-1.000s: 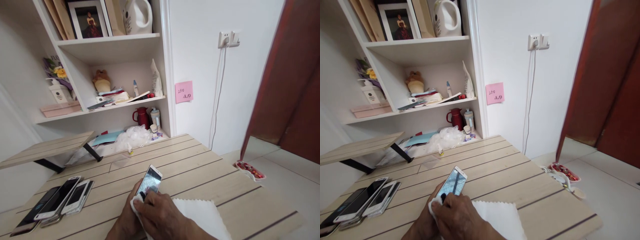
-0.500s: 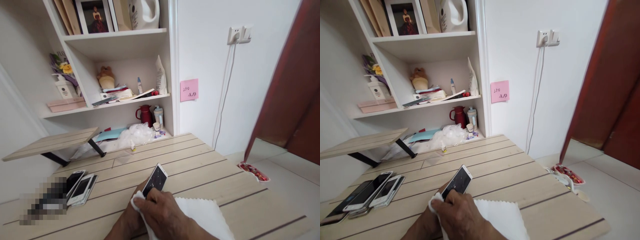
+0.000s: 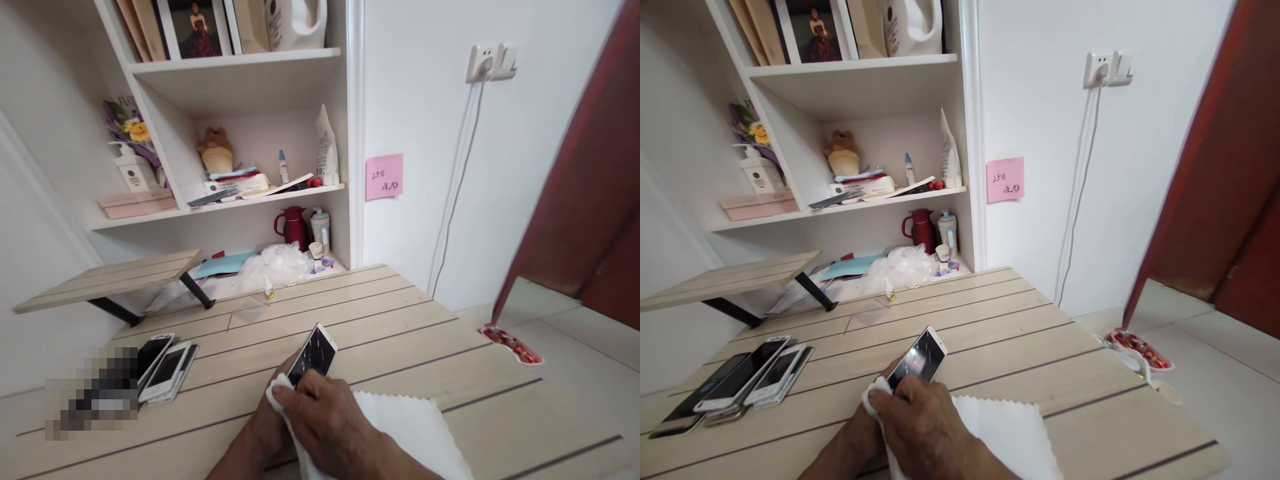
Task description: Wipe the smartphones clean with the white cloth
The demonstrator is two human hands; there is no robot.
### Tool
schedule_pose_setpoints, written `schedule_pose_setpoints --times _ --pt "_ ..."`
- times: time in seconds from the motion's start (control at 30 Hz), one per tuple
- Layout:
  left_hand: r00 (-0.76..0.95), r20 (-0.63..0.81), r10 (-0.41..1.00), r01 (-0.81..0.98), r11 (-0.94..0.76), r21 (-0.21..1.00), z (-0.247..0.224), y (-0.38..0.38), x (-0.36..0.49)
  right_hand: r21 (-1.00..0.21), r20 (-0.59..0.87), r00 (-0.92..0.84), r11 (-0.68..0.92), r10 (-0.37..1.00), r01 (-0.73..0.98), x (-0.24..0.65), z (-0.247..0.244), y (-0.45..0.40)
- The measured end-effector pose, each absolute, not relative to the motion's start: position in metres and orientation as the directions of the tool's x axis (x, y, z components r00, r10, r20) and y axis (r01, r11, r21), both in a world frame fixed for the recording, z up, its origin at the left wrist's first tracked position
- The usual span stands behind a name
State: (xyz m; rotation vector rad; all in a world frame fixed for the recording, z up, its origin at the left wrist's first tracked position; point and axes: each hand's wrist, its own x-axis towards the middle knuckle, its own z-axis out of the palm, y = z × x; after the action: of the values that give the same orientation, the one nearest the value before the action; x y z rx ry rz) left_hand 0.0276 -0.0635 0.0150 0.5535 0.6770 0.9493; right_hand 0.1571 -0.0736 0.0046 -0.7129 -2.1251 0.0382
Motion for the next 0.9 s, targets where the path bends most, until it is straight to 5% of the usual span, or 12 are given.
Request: schedule_pose_setpoints --times 0.13,0.33,0.6,0.8,0.9 --pt "0.513 -0.274 0.813 -0.583 0.565 0.584 0.015 -0.06 0.029 -0.365 0.747 -0.325 0.766 0.58 0.529 0.161 0.0 -0.068" --pt "0.504 -0.291 0.813 -0.589 0.57 0.573 0.015 -0.056 0.024 -0.229 0.723 -0.46 0.806 0.516 0.545 0.159 0.007 -0.075" --pt "0.427 -0.248 0.869 -0.624 0.482 0.615 0.014 -0.059 0.029 -0.489 0.733 -0.032 0.56 0.679 0.669 0.17 -0.008 -0.05" --pt "0.4 -0.323 0.858 -0.594 0.511 0.621 0.018 -0.053 0.024 -0.301 0.648 -0.464 0.763 0.603 0.572 0.165 0.005 -0.071" --pt "0.389 -0.324 0.862 -0.597 0.504 0.624 0.02 -0.051 0.023 -0.316 0.644 -0.466 0.765 0.607 0.561 0.163 0.004 -0.07"
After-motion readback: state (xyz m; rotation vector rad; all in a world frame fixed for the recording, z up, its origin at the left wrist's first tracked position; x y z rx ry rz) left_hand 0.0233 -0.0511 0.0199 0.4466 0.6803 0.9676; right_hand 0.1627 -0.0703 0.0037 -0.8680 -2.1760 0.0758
